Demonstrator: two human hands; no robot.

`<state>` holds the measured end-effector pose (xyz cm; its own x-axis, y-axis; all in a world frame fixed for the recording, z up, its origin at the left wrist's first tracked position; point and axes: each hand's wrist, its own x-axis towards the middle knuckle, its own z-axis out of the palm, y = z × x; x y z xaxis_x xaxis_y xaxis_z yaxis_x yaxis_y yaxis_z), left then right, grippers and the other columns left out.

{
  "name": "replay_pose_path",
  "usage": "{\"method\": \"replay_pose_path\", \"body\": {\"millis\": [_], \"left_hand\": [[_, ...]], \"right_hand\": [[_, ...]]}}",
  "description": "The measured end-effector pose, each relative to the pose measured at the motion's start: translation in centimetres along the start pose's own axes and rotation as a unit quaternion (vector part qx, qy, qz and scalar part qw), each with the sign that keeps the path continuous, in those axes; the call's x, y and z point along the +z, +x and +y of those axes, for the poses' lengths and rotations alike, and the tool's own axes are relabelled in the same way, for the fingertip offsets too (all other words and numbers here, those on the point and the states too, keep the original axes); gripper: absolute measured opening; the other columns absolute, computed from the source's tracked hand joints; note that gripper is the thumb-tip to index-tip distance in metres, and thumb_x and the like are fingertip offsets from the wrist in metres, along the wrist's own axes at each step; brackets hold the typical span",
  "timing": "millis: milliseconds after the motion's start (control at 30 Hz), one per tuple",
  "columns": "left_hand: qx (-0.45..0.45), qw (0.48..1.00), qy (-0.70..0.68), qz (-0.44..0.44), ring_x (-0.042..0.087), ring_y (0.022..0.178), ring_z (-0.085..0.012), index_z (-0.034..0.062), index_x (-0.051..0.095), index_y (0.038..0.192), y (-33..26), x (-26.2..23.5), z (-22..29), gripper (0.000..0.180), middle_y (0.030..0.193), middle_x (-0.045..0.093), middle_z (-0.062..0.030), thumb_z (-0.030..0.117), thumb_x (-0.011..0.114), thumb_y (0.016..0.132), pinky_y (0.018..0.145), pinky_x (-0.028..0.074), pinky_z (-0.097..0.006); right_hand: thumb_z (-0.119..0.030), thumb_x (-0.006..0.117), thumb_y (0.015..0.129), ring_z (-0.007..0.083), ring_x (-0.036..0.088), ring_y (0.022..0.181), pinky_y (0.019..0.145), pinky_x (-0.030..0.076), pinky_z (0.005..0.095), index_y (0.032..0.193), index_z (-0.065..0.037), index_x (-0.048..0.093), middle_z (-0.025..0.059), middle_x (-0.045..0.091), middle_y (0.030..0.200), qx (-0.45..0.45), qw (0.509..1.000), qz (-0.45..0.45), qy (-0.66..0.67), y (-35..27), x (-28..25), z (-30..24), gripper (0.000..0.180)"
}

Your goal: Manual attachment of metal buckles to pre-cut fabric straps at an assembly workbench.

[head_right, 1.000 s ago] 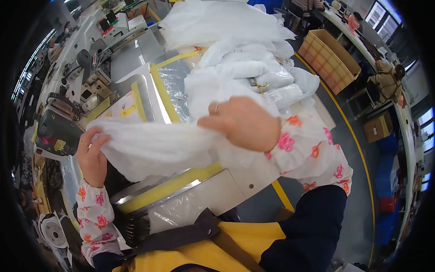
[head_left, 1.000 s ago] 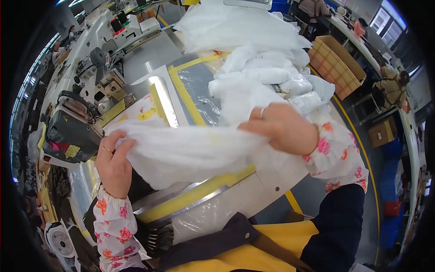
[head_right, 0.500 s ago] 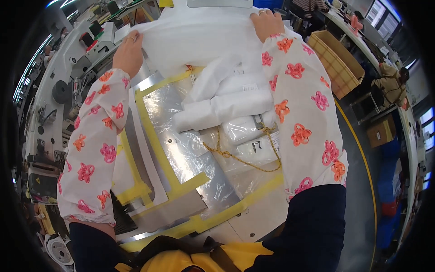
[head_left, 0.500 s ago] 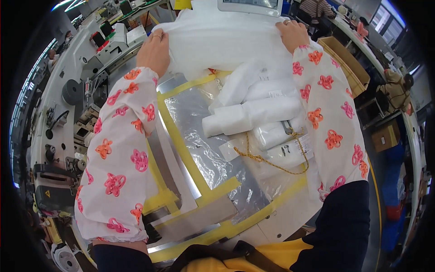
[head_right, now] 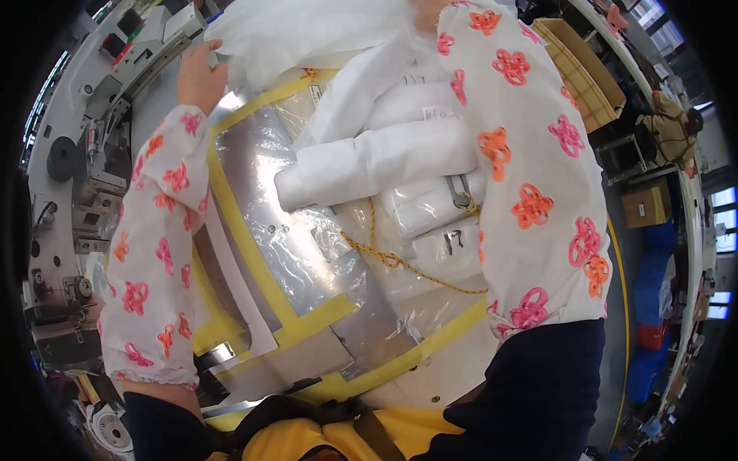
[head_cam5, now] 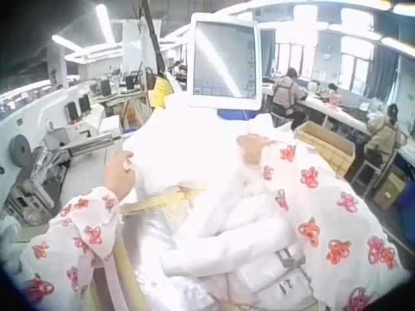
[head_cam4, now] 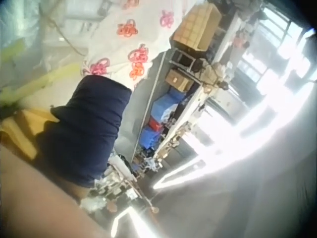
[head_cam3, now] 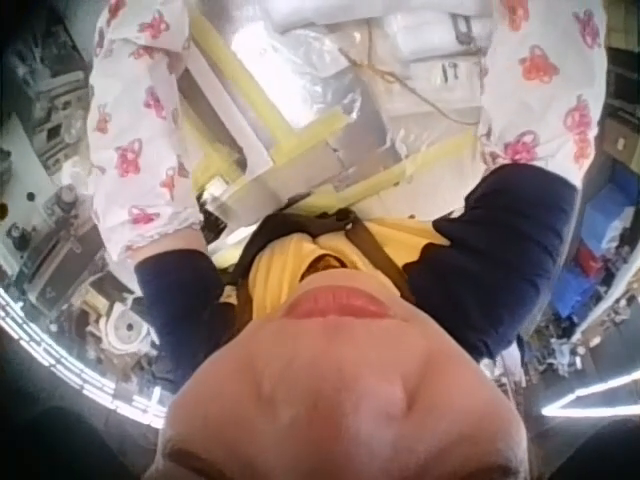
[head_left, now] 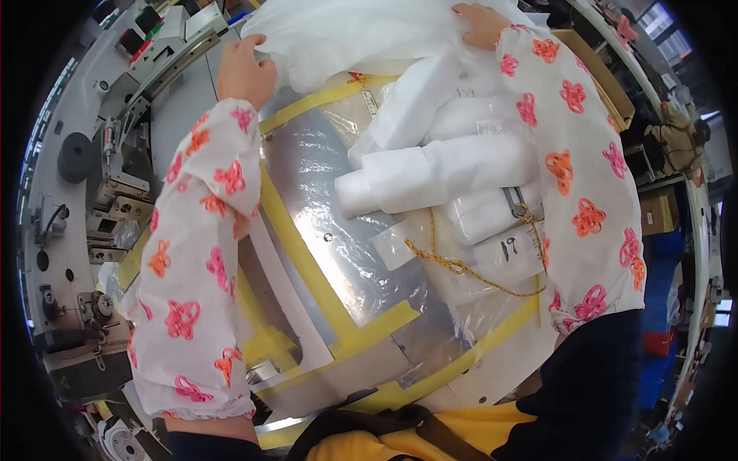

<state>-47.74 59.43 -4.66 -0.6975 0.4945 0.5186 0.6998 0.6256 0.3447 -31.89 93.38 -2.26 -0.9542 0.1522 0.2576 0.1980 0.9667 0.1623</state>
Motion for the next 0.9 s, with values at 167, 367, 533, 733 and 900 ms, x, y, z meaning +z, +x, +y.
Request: {"method": "replay_pose_path", "body": {"millis": [167,367,533,733,900], "left_hand": [[0.242,0.940,-0.193,-0.142,0.051,0.097,-0.0301,0.0080,0.051,0.110,-9.8,-4.5,12.0,0.042,0.105,0.053,-0.0129,0.023,0.064,0.073,0.080,0.043,-0.037],[0.330,0.919,-0.039,-0.213,0.048,0.104,-0.0306,0.0070,0.040,0.124,-13.0,-4.2,16.9,0.055,0.109,0.052,-0.0135,0.018,0.063,0.075,0.088,0.038,-0.039],[0.079,0.936,-0.202,-0.279,0.058,0.086,-0.0276,0.0047,0.040,0.122,-13.3,-8.9,16.3,0.044,0.100,0.058,-0.0152,0.024,0.052,0.084,0.075,0.045,-0.036],[-0.254,0.658,-0.626,-0.332,0.060,0.083,-0.0196,0.0015,0.042,0.116,-20.2,-18.8,17.7,0.036,0.102,0.058,-0.0120,0.028,0.033,0.094,0.072,0.049,-0.032],[-0.265,0.751,-0.542,-0.270,0.055,0.086,-0.0151,0.0007,0.046,0.112,-30.1,-22.1,18.0,0.036,0.097,0.058,-0.0097,0.030,0.034,0.095,0.072,0.047,-0.028]], "right_hand": [[-0.022,0.061,0.066,0.0325,0.054,0.091,0.080,0.042,0.0423,0.086,-0.004,0.059,0.0127,0.060,0.089,-0.154,0.930,0.321,-0.092,-6.5,-7.8,-1.5,0.027],[-0.008,0.058,0.075,0.0339,0.042,0.113,0.094,0.036,0.0370,0.118,-0.006,0.046,0.0186,0.044,0.123,-0.110,0.976,0.065,0.174,-17.7,-14.3,-7.7,0.045],[-0.007,0.058,0.075,0.0309,0.049,0.106,0.089,0.040,0.0352,0.116,-0.003,0.048,0.0163,0.049,0.116,-0.107,0.964,0.081,0.228,-24.9,-15.2,-11.2,0.042],[-0.020,0.050,0.089,0.0169,0.056,0.095,0.081,0.046,0.0300,0.124,-0.002,0.039,0.0087,0.057,0.106,0.060,0.608,-0.184,0.770,-30.1,-14.6,-18.3,0.041],[-0.026,0.048,0.090,0.0155,0.053,0.097,0.081,0.045,0.0291,0.123,0.001,0.037,0.0108,0.051,0.111,0.120,0.252,-0.243,0.929,-30.8,-13.9,-30.1,0.044]]}}
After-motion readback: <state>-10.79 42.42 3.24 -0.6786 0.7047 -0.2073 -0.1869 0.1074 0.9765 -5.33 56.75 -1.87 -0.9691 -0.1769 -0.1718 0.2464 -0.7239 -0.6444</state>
